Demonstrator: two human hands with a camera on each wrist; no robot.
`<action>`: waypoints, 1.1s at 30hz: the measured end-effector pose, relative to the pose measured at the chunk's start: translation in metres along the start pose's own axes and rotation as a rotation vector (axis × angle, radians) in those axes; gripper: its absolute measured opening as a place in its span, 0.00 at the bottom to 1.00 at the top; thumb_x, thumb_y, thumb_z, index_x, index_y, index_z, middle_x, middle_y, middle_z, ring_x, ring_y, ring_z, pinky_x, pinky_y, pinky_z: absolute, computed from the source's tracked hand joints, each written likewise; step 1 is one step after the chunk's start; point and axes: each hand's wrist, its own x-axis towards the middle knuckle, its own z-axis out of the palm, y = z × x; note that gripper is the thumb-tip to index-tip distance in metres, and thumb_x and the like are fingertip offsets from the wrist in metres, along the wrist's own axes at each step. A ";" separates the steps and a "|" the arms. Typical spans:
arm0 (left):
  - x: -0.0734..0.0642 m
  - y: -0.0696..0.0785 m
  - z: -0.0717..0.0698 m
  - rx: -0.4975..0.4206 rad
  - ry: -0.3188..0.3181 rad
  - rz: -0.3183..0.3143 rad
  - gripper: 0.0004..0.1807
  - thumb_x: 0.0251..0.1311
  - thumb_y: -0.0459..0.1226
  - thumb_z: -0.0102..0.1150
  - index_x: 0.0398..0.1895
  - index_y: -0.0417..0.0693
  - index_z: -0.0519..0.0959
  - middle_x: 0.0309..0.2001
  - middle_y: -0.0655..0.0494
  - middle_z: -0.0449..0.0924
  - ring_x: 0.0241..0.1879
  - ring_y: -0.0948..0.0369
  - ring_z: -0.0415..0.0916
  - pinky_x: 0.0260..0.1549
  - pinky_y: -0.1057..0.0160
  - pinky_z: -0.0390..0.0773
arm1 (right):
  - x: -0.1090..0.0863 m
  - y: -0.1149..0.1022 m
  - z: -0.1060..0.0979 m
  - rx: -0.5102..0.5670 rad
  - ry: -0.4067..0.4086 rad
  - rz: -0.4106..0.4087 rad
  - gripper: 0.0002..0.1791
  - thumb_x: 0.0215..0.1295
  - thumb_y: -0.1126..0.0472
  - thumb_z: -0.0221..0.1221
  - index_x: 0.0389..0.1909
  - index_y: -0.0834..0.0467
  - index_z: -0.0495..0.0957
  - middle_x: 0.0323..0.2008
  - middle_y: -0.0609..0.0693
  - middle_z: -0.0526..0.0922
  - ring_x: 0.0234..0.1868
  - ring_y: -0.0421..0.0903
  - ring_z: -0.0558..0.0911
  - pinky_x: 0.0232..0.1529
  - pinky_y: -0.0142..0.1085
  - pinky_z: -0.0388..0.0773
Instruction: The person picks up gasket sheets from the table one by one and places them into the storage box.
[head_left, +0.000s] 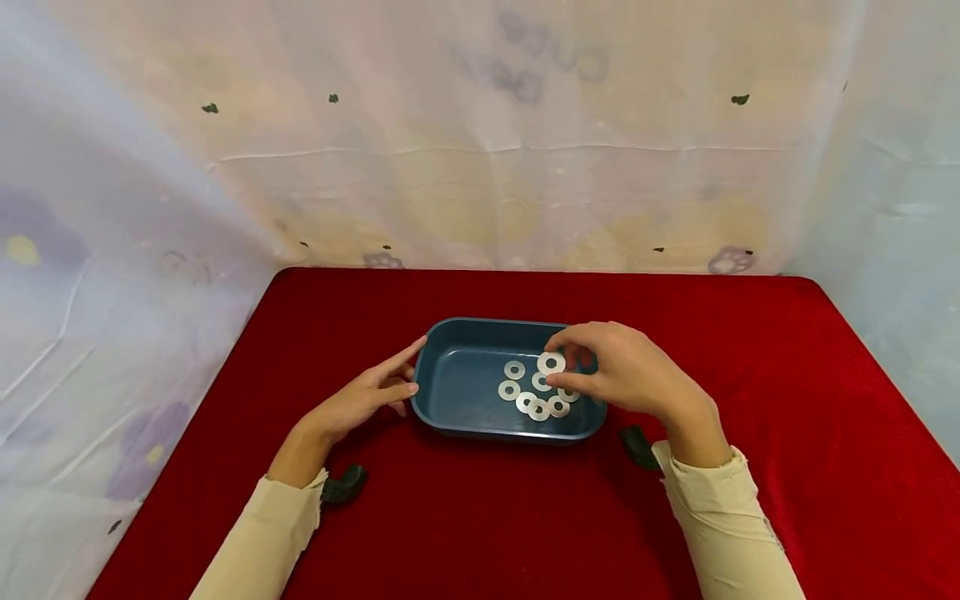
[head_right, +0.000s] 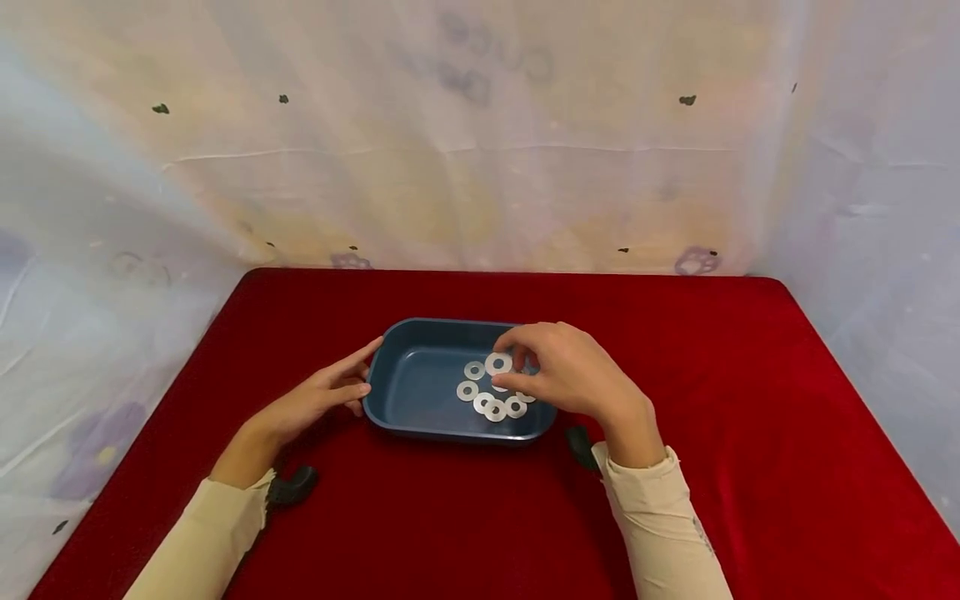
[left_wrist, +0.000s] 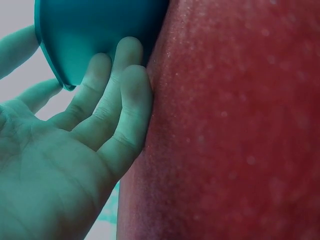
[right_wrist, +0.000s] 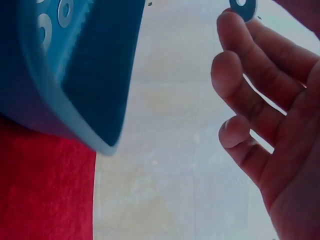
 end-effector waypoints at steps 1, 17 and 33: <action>0.001 0.000 0.000 -0.002 0.001 0.000 0.38 0.74 0.43 0.51 0.80 0.69 0.45 0.57 0.38 0.71 0.46 0.52 0.77 0.44 0.58 0.81 | 0.002 0.000 0.000 0.003 -0.007 -0.001 0.19 0.58 0.44 0.70 0.47 0.46 0.84 0.30 0.36 0.80 0.33 0.39 0.77 0.35 0.34 0.74; 0.000 0.006 -0.001 -0.015 0.011 -0.010 0.37 0.74 0.43 0.51 0.80 0.68 0.46 0.57 0.38 0.70 0.45 0.52 0.77 0.43 0.60 0.81 | 0.034 0.002 0.013 -0.089 -0.102 0.055 0.18 0.59 0.43 0.68 0.46 0.47 0.84 0.30 0.39 0.82 0.32 0.38 0.77 0.35 0.35 0.76; 0.002 0.004 0.000 -0.013 0.019 -0.004 0.37 0.74 0.42 0.51 0.80 0.69 0.46 0.56 0.39 0.70 0.45 0.53 0.77 0.42 0.60 0.81 | 0.041 -0.004 0.011 -0.080 -0.054 0.174 0.19 0.59 0.41 0.67 0.45 0.47 0.84 0.30 0.42 0.82 0.31 0.41 0.77 0.31 0.35 0.75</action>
